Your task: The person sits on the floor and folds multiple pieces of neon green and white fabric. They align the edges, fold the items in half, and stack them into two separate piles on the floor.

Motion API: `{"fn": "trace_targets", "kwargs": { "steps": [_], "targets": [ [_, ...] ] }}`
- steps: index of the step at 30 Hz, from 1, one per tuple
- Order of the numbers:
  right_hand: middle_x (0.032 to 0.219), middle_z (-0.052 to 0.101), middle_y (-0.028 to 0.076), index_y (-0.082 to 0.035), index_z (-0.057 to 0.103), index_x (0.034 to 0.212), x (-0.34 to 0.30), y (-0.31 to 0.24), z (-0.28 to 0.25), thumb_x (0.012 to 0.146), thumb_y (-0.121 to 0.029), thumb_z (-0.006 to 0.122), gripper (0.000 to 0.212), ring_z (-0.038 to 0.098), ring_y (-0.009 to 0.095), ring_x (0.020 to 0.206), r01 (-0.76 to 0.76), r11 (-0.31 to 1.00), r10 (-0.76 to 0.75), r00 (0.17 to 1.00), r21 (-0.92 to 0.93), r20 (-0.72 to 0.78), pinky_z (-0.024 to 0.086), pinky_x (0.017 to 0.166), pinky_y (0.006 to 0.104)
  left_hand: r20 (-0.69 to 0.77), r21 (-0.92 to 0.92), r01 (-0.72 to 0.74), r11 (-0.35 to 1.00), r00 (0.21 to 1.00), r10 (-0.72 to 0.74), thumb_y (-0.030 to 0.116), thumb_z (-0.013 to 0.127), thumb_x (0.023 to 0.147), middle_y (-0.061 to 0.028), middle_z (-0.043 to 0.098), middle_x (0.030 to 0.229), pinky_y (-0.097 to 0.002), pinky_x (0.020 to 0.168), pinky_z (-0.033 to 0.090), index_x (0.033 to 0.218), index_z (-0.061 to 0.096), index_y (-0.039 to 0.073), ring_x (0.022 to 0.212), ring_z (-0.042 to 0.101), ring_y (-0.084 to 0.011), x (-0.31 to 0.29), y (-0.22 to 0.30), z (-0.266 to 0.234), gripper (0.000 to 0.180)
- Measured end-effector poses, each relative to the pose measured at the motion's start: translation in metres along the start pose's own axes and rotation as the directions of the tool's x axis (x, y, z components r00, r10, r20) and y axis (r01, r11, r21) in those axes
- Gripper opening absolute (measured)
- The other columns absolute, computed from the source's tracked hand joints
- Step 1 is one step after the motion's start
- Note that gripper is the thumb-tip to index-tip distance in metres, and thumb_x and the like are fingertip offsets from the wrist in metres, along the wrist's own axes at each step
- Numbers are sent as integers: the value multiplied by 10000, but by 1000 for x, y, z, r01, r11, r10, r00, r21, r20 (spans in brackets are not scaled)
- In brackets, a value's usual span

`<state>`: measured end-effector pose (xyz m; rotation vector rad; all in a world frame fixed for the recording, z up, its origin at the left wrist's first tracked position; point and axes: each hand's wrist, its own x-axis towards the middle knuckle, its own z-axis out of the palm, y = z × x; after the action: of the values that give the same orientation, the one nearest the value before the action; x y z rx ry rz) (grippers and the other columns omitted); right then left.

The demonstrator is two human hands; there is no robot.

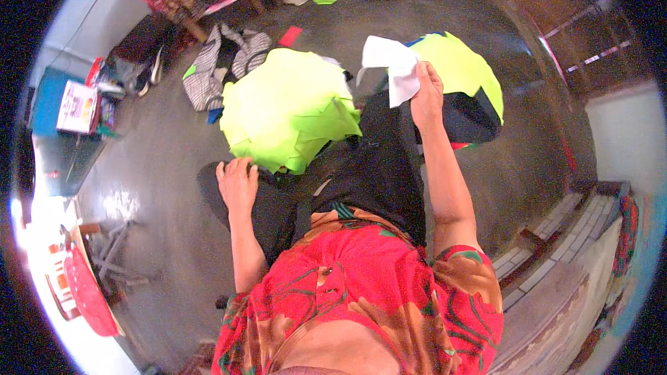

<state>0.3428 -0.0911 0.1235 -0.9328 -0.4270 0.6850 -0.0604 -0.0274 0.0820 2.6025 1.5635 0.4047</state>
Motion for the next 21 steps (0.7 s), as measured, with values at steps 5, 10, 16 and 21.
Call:
{"fn": "trace_targets", "kwargs": {
  "steps": [5, 10, 16, 21],
  "targets": [
    [1059, 635, 51, -52, 573, 1111, -36, 48, 62, 961, -235, 470, 258, 606, 174, 969, -406, 907, 358, 884, 111, 301, 481, 876, 343, 20, 6, -20, 1000, 1000, 19, 188, 619, 796, -89, 645, 949, -440, 994, 329, 969, 631, 91, 947, 590, -251, 5, -3, 7, 198],
    [1216, 559, 91, -18, 491, 1230, -70, 68, 147, 961, -254, 465, 358, 522, 217, 1133, -617, 745, 501, 769, 255, 398, 404, 987, 381, -66, -51, 26, 998, 997, -29, 153, 601, 780, -96, 648, 914, -455, 983, 330, 917, 634, 55, 930, 595, -252, -1, -7, 10, 171],
    [1227, 542, 108, 23, 449, 1257, -74, 165, 111, 958, -222, 458, 387, 526, 234, 1112, -694, 716, 669, 714, 80, 208, 401, 988, 372, 20, 23, 81, 996, 996, -81, 153, 601, 785, -86, 635, 887, -443, 1018, 292, 938, 632, 71, 900, 594, -247, -2, -7, 8, 177],
    [1158, 566, 130, 48, 473, 1207, -75, 204, 74, 932, -211, 480, 377, 541, 235, 1074, -706, 703, 695, 707, 80, 130, 418, 952, 357, 44, 40, 69, 997, 997, -70, 173, 616, 806, -69, 632, 901, -443, 1016, 294, 942, 635, 82, 902, 593, -234, -3, -9, 9, 165]
  ]
}}
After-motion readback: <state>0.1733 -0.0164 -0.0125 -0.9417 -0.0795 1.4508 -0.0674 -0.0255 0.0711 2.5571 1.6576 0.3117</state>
